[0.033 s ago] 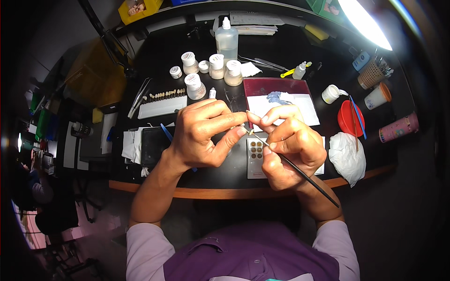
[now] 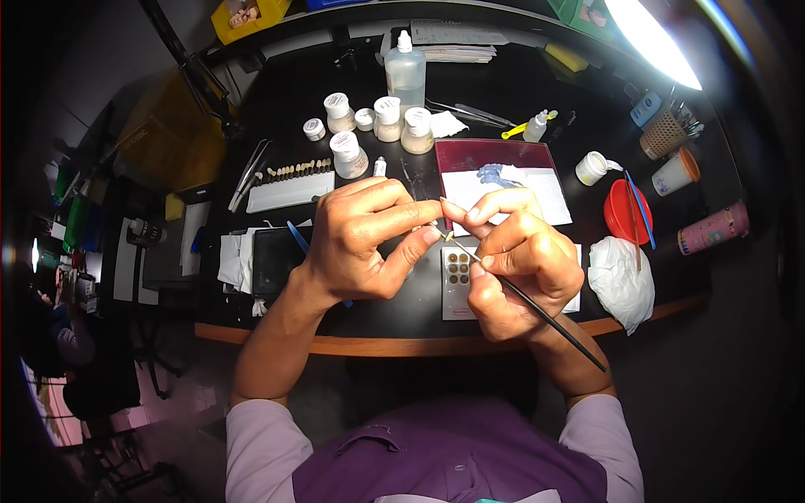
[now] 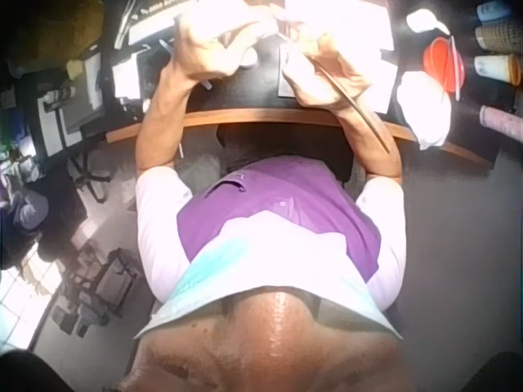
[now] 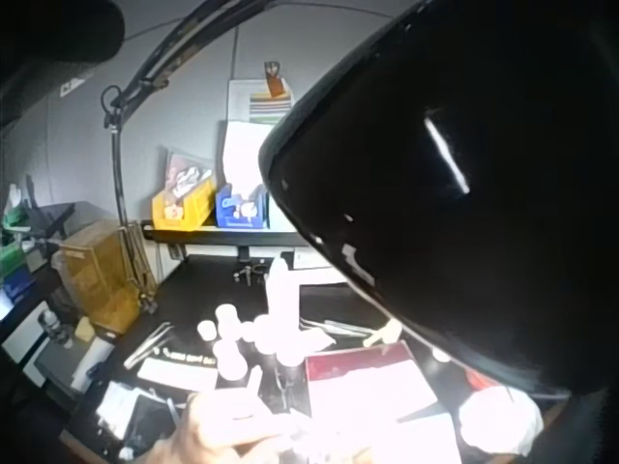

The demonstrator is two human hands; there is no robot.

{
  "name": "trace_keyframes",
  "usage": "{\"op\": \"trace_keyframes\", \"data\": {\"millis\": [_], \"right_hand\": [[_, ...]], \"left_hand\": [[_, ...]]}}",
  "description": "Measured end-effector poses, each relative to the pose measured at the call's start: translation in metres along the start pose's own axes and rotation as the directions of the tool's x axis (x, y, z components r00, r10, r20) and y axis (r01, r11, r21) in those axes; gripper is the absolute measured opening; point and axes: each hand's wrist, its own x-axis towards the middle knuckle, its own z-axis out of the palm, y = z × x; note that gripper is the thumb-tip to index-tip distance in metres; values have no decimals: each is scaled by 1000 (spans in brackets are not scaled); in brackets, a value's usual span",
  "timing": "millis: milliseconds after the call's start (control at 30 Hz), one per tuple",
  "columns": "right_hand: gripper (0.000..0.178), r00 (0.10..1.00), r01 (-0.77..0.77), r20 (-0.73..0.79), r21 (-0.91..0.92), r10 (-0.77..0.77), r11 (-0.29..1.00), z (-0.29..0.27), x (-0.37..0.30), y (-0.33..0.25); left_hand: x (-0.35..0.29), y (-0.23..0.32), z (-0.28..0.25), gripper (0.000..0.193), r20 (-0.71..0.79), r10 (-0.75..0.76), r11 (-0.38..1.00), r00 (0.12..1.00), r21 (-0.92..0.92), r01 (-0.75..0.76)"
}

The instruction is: The person applies material to a dental prosthetic using a thin brush. They pick up the prosthetic by hand, dip the brush into a palette of colors, and carefully paint the surface of the prosthetic, alternating between brushing and cleaning the prosthetic with a cloth.

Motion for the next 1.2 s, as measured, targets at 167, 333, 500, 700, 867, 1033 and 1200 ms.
{"op": "trace_keyframes", "data": {"millis": [167, 333, 500, 700, 867, 1033, 1200], "right_hand": [[18, 1000, 25, 13, -17, -24, 1000, 0, 0, 1], [19, 999, 27, 32, -33, -26, 999, -2, 0, 0], [20, 999, 38, -7, -20, -38, 999, -1, 0, -2], [22, 996, 89, -6, -58, -89, 994, -3, 0, -2], [23, 995, 103, -6, -76, -104, 992, -1, 0, -1], [23, 995, 98, 8, -74, -98, 992, -1, 1, -3], [23, 996, 85, 30, -69, -83, 994, -3, 2, -6]], "left_hand": [[-1, -1, 1, 17, -2, -4, 1000, 1000, 9, 4], [-1, -1, -2, 21, 52, 4, 1000, 999, 15, -5], [0, 0, -2, 20, 43, -17, 996, 999, -88, 21], [-2, 0, 4, 18, 7, -88, 955, 996, -282, 86], [-1, 0, -1, 21, 80, -85, 963, 993, -247, 102], [-2, -1, -2, 21, 76, -69, 970, 995, -229, 85], [-1, 0, -2, 22, 68, -68, 970, 995, -227, 82]]}}
